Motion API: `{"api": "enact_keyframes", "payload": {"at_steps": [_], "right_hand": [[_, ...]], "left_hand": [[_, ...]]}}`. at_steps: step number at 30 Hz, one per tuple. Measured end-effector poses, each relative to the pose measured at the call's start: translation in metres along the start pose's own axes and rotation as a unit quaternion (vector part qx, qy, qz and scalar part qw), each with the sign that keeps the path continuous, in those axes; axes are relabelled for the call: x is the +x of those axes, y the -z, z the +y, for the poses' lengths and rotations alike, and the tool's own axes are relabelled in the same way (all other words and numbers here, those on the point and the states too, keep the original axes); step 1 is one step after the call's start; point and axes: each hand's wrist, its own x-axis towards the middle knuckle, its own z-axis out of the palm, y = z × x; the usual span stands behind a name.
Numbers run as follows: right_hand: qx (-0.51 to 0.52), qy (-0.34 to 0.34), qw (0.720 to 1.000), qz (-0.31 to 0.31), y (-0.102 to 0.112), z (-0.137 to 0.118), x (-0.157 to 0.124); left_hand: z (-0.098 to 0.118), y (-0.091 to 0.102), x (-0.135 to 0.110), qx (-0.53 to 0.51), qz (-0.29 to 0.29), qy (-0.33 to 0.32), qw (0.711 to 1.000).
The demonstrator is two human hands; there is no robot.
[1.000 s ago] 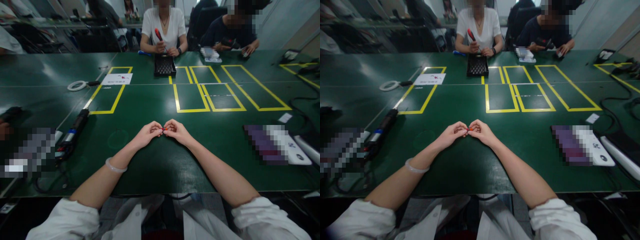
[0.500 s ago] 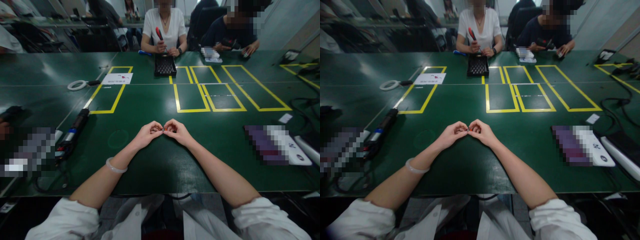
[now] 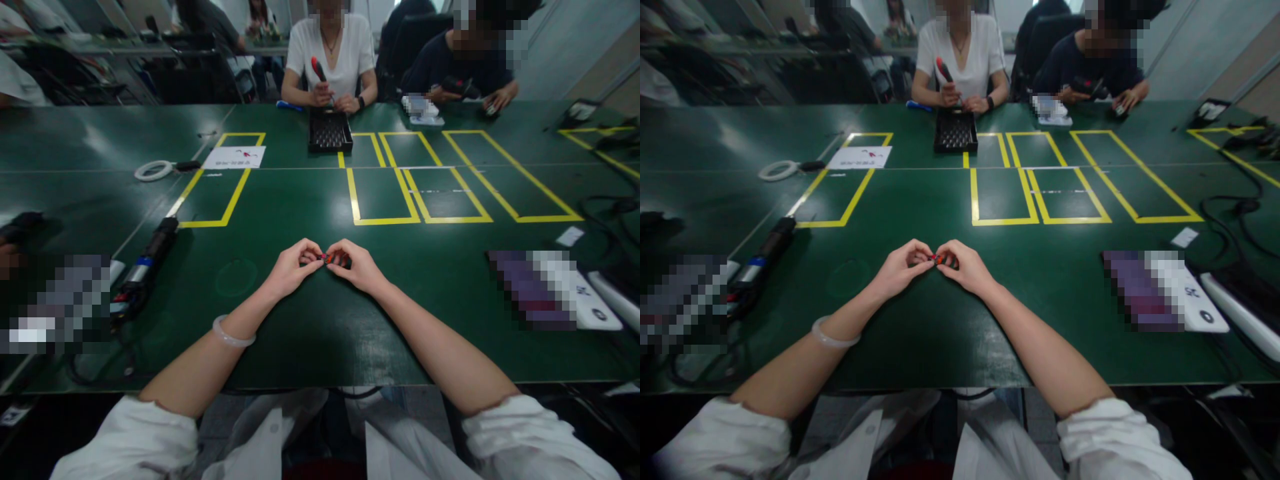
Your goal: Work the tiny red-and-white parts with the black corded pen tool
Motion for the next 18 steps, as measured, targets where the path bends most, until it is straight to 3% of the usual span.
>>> {"api": "enact_keyframes", "payload": {"at_steps": [13,18], "right_hand": [[-0.031,0.008,0.999,-0.004,0.0025,0.0007,-0.0008],[0.016,-0.038,0.999,0.004,0.0009,0.0036,0.0008]], "left_hand": [[0.0033,0.0014,-0.0015,0.037,-0.019,0.012,0.999],[0.0035,0.0016,-0.0024,0.086,-0.016,-0.008,0.996]]}}
